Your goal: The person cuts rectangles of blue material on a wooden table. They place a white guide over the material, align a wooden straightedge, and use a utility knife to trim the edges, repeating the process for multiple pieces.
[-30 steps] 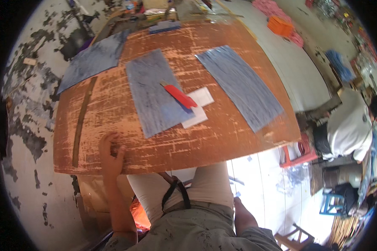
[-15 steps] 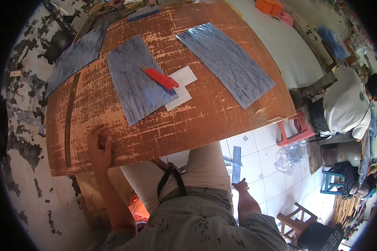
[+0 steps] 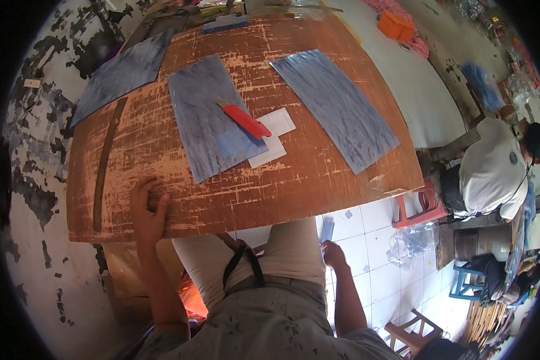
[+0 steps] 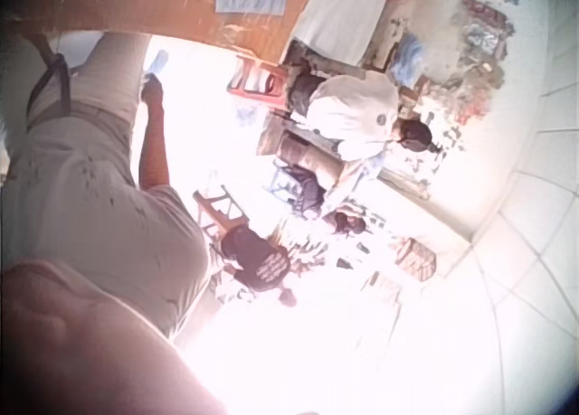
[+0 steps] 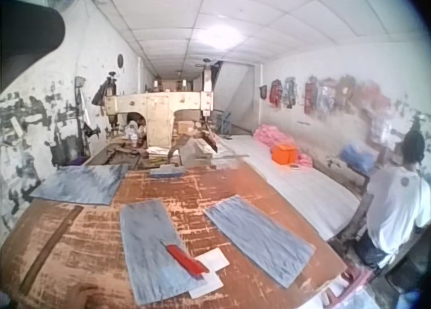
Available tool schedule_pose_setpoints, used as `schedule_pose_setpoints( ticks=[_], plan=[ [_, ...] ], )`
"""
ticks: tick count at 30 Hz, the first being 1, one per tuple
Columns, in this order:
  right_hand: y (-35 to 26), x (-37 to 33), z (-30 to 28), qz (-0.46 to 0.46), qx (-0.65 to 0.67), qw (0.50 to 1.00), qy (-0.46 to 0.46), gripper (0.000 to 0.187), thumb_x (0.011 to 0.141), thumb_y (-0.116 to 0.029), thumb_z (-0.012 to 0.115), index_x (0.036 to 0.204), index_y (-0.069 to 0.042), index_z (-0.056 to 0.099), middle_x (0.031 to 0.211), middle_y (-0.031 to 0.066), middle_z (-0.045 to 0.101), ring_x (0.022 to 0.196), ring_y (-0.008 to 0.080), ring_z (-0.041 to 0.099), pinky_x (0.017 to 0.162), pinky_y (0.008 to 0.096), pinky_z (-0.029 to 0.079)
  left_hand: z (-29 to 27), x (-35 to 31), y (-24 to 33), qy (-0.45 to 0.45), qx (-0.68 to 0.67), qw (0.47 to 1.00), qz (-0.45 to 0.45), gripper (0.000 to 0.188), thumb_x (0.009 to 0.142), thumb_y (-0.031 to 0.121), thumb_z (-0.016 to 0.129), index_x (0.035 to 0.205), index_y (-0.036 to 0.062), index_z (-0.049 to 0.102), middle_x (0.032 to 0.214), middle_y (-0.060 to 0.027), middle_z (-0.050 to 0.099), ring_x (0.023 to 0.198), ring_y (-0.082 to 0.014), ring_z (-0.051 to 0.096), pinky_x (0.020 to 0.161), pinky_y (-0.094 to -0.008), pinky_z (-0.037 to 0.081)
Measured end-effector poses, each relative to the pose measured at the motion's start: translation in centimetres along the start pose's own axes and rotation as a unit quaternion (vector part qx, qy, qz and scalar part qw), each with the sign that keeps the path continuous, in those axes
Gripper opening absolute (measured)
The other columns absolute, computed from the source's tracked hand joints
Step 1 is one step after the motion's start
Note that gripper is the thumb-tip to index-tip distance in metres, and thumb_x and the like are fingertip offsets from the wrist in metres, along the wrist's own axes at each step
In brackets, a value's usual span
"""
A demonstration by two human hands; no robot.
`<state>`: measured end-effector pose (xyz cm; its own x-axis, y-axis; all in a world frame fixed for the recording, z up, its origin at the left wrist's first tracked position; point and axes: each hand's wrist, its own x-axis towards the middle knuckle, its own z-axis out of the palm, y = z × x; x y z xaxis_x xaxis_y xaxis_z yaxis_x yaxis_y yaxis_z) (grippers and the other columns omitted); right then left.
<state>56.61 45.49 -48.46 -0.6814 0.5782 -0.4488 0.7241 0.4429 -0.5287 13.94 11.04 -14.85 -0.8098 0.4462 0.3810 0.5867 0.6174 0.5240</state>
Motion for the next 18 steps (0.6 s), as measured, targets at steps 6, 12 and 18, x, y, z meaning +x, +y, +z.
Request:
schedule_pose_setpoints(
  ticks=[6, 12, 18],
  plan=[
    [-24.9, -8.2, -25.6, -0.096, 0.128, 0.953, -0.259, 0.015, 0.098, -0.005, 0.07, 0.109, 0.0, 0.077, 0.092, 0.0107, 0.08, 0.079, 0.0205, 0.078, 0.078, 0.0354, 0.061, 0.0, 0.1, 0.2, 0.014, -0.021, 1.0, -0.001, 0.037, 0.091, 0.022, 0.082, 0.123, 0.0067, 0.072, 0.139, -0.0126, 0.065, 0.133, -0.0357, 0.057, 0.115, -0.0482, 0.043],
    [-36.7, -5.9, -27.7, -0.316, 0.102, 0.933, 0.138, 0.031, 0.102, -0.019, 0.075, 0.124, 0.002, 0.071, 0.097, 0.0174, 0.074, 0.093, 0.0279, 0.075, 0.084, 0.0362, 0.057, 0.1, -0.1, 0.2, 0.027, -0.018, 0.999, 0.015, 0.036, 0.09, 0.022, 0.082, 0.121, 0.0059, 0.072, 0.135, -0.0139, 0.065, 0.131, -0.0369, 0.057, 0.114, -0.0488, 0.043],
    [-44.6, 4.0, -25.6, -0.448, -0.014, 0.872, 0.199, 0.045, 0.102, -0.022, 0.072, 0.139, 0.001, 0.06, 0.134, 0.0271, 0.062, 0.12, 0.0442, 0.064, 0.1, 0.0512, 0.052, -0.2, 0.3, 0.3, 0.024, -0.032, 0.999, 0.035, 0.036, 0.091, 0.024, 0.081, 0.12, 0.0051, 0.072, 0.135, -0.0137, 0.066, 0.131, -0.0366, 0.057, 0.114, -0.0495, 0.043]
  ],
)
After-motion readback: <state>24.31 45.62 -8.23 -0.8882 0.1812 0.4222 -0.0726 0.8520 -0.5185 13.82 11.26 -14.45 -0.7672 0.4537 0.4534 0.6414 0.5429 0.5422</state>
